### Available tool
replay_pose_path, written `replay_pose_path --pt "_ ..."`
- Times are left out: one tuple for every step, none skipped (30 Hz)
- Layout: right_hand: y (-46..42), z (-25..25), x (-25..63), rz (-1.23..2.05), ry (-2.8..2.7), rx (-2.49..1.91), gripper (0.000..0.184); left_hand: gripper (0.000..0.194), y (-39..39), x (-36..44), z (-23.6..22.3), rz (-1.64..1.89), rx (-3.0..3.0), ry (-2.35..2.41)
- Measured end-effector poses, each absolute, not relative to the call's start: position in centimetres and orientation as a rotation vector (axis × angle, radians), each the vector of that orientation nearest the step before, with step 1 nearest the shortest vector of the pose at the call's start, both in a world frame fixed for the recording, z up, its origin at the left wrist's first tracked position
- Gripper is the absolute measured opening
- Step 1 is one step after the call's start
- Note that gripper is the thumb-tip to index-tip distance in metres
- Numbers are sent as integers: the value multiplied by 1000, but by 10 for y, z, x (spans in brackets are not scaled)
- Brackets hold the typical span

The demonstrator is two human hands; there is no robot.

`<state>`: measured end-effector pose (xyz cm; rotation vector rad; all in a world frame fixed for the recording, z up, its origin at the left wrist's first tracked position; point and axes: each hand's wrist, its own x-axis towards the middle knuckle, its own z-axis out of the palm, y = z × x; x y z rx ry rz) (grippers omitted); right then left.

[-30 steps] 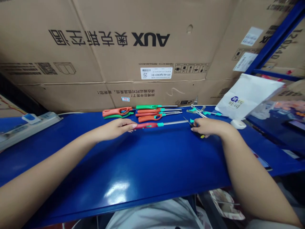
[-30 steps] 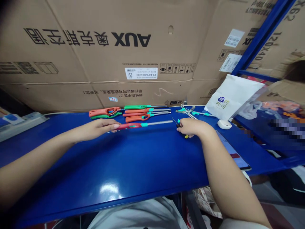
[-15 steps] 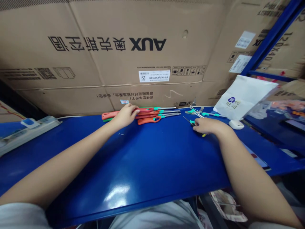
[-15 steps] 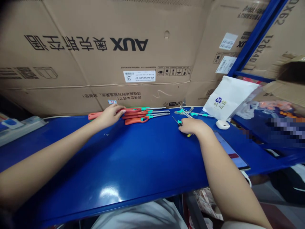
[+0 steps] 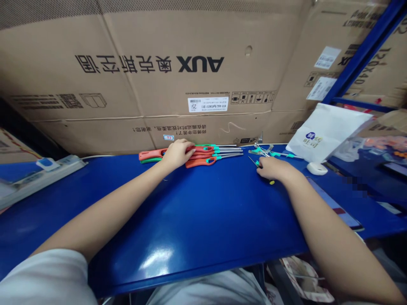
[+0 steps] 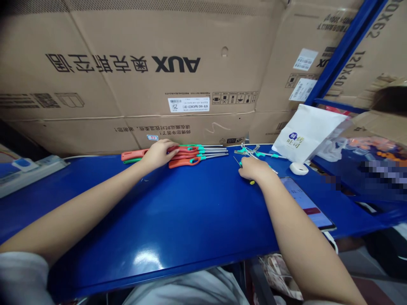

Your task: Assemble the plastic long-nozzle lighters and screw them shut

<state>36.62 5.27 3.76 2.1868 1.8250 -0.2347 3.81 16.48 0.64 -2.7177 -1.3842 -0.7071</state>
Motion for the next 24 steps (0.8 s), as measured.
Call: replay_pose_path --pt "53 38 367 -233 1818 2194 33 33 163 38 6 -708 -2708 -1384" --pt "54 38 368 -230 1810 2203 33 33 161 38 7 -711 -2698 -1384" --pt "54 38 368 -226 1802 2213 32 35 159 37 7 -713 -2687 -1387" --pt "54 38 368 -220 1797 2222 32 36 158 35 8 -715 -2677 -1390" --pt "53 38 369 -215 1798 2230 32 37 158 32 10 -712 -2669 -1394" --pt "53 38 368 -207 1805 2236 33 39 159 28 12 -705 -2663 -1399" --pt "52 37 368 -195 1816 2243 34 40 160 22 14 -690 -2663 -1404" --pt "52 37 368 -179 1828 2253 35 41 162 16 17 -668 -2666 -1412" --pt "51 36 367 -156 1840 2269 37 43 164 8 20 -640 -2669 -1426" --pt "51 35 367 -128 1851 2290 39 44 166 -1 23 -611 -2666 -1448" --pt "51 34 365 -98 1861 2313 41 45 168 -11 25 -578 -2659 -1477" --pt "51 33 364 -69 1871 2333 42 46 169 -21 27 -551 -2643 -1514" --pt "51 32 361 -41 1895 2351 42 49 170 -31 28 -523 -2617 -1553" --pt "51 31 358 -13 1941 2361 42 50 170 -40 29 -480 -2600 -1589" --pt "51 29 354 17 2006 2364 40 49 169 -50 30 -435 -2581 -1623" --pt "50 28 349 50 2085 2361 38 48 168 -59 29 -390 -2562 -1655" --pt "49 26 343 84 2173 2351 35 48 167 -67 29 -346 -2538 -1685" --pt "47 24 337 117 2253 2338 33 48 165 -74 28 -304 -2510 -1714" --pt "45 22 330 140 2318 2319 31 48 164 -80 26 -263 -2480 -1742" --pt "43 19 323 148 2375 2295 29 47 163 -86 25 -226 -2451 -1769" --pt "41 17 316 144 2431 2268 28 46 162 -90 24 -197 -2433 -1788" --pt "38 14 310 133 2491 2239 27 44 161 -94 24 -175 -2422 -1798" --pt "37 12 305 120 2556 2207 26 42 160 -97 23 -161 -2420 -1800" --pt "35 10 301 110 2615 2176 25 40 159 -99 23 -155 -2423 -1795"
